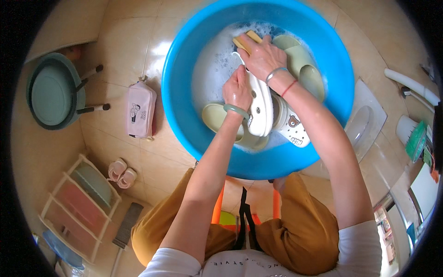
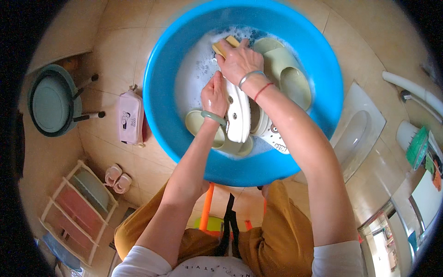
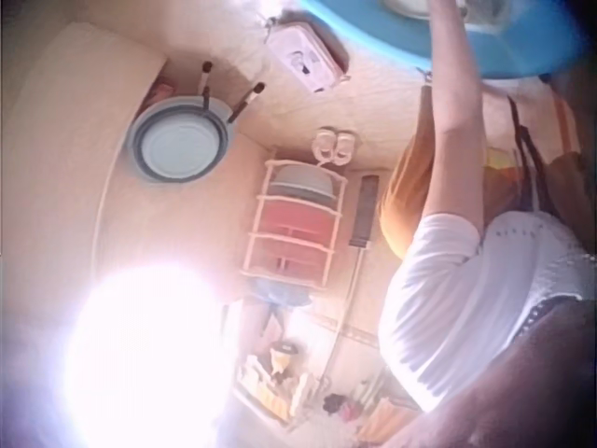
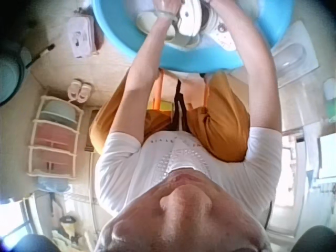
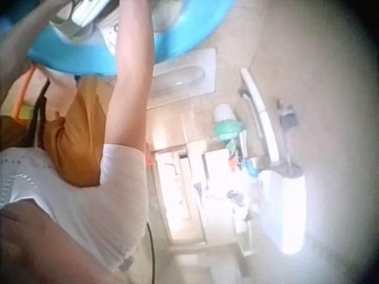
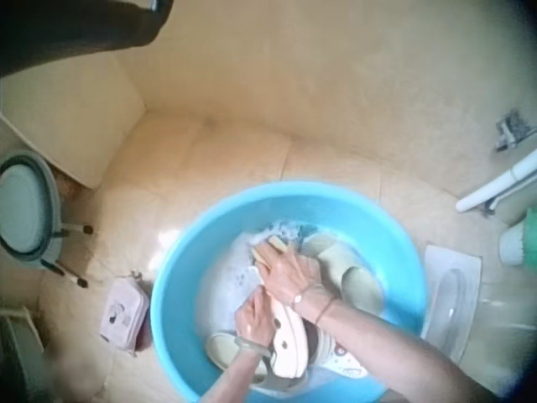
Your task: The person sits on a small stool and washes a pair of white slippers in a blue basin filled with soapy water. Using a sponge, they scrub the soles, sides, and tops of the slippers, repeatedly dipping them into the water to rinse and clean them.
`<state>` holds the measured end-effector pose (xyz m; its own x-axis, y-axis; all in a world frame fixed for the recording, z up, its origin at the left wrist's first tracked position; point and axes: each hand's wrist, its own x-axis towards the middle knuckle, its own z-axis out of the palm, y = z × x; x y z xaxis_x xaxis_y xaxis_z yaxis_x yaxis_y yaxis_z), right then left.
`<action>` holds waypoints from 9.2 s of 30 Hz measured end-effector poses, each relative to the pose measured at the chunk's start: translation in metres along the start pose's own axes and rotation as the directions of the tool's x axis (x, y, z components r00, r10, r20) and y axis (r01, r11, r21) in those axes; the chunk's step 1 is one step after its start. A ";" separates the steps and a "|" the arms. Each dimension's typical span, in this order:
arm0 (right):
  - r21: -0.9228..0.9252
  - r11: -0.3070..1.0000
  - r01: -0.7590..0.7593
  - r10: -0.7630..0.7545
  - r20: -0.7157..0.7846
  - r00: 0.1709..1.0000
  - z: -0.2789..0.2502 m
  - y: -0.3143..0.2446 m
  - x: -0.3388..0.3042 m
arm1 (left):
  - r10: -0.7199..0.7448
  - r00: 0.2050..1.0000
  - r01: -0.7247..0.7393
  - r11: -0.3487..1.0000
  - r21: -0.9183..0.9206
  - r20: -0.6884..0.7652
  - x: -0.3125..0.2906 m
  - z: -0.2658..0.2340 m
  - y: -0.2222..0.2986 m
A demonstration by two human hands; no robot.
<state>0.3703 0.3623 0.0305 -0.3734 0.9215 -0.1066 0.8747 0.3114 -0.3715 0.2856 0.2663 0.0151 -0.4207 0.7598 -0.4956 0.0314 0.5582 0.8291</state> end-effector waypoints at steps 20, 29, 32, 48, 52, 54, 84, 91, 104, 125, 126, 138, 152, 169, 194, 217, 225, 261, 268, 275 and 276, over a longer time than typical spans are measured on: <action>0.468 0.852 -0.235 0.204 0.117 0.972 0.066 0.043 -0.017 | -0.196 0.814 0.573 0.425 -0.701 0.547 -0.005 -0.066 -0.018; 0.399 0.912 0.090 -0.064 -0.077 0.995 -0.029 0.023 -0.064 | -0.293 0.747 0.664 0.374 -0.648 0.596 0.005 -0.050 -0.053; 0.262 0.915 0.306 -0.327 0.038 0.944 -0.060 -0.007 -0.123 | -0.297 0.805 0.594 0.425 -0.683 0.514 0.002 -0.033 -0.055; 0.262 0.957 0.125 -0.190 0.242 0.952 -0.040 -0.009 -0.160 | -0.049 0.949 -0.041 0.961 0.275 0.311 -0.008 -0.017 -0.076; 0.128 0.976 0.178 -0.201 0.195 0.960 -0.006 -0.012 -0.108 | 0.003 0.956 -0.102 0.940 0.324 0.293 0.002 -0.031 -0.120; 0.028 0.999 0.017 -0.021 0.151 0.988 0.010 0.006 -0.055 | -0.050 0.972 0.063 0.997 -0.050 0.231 0.001 -0.012 -0.091; 0.159 0.974 0.163 -0.189 0.167 0.968 -0.001 -0.013 -0.088 | 0.016 0.966 -0.086 0.961 0.261 0.260 0.002 -0.034 -0.128; 0.219 0.976 -0.012 -0.048 0.267 0.963 -0.001 -0.001 -0.068 | 0.144 0.951 -0.258 0.856 0.449 0.272 0.000 -0.024 -0.095; 0.049 0.998 0.024 -0.029 0.101 0.994 0.025 0.007 -0.039 | -0.005 0.921 0.166 0.910 -0.380 0.389 0.002 -0.009 -0.094; 0.160 0.987 -0.020 -0.036 0.336 0.941 -0.037 -0.011 -0.125 | -0.258 0.951 0.292 0.933 -0.211 0.171 0.023 -0.027 -0.054; 0.193 0.981 0.031 -0.091 0.307 0.947 -0.043 -0.014 -0.144 | -0.263 0.949 0.296 0.935 -0.195 0.176 0.023 -0.028 -0.055; 0.160 0.968 -0.192 0.149 0.248 0.957 0.009 -0.015 -0.031 | -0.183 0.969 0.246 0.781 -0.574 0.166 0.009 -0.018 -0.052; 0.362 0.925 -0.112 0.192 -0.193 0.962 -0.084 -0.004 -0.047 | 0.076 0.880 0.135 0.906 -0.402 0.468 -0.037 -0.027 0.078; 0.857 0.513 0.050 0.300 -0.233 0.925 -0.142 0.051 -0.104 | 0.404 0.627 -0.594 0.801 0.073 0.666 -0.090 -0.038 0.136; 0.838 -0.015 -0.545 0.112 0.543 0.832 -0.053 0.034 -0.171 | 0.556 0.065 -0.947 -0.226 0.226 0.828 -0.108 -0.074 -0.012; 0.282 0.953 -0.115 0.004 0.365 0.931 0.010 0.066 -0.181 | -0.282 0.959 0.271 0.876 -0.399 0.034 -0.047 -0.105 0.003; 0.465 0.870 -0.162 0.028 0.281 0.959 0.062 0.104 -0.164 | -0.449 0.862 0.501 0.823 -0.269 0.235 -0.006 -0.089 0.015; 0.738 0.655 -0.163 0.138 0.095 0.986 -0.076 0.050 -0.175 | 0.324 0.818 -0.310 0.944 -0.110 0.475 -0.098 -0.052 0.013; -0.215 0.972 -0.096 0.195 0.508 0.839 0.033 0.092 -0.193 | 0.133 0.826 -0.131 0.990 -0.043 0.548 -0.080 -0.091 0.020; 0.449 0.859 -0.245 0.108 0.309 0.945 -0.054 0.065 -0.177 | 0.158 0.828 -0.177 0.984 -0.017 0.537 -0.085 -0.089 0.028; 0.576 0.786 -0.225 0.092 0.251 0.964 -0.068 0.067 -0.180 | 0.142 0.833 -0.169 0.986 0.001 0.535 -0.086 -0.085 0.023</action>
<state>0.5176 0.2328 0.0876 -0.3571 0.8582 -0.3686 0.5931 -0.0965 -0.7993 0.2455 0.1858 0.0986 0.1396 0.8901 -0.4338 0.1031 0.4226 0.9004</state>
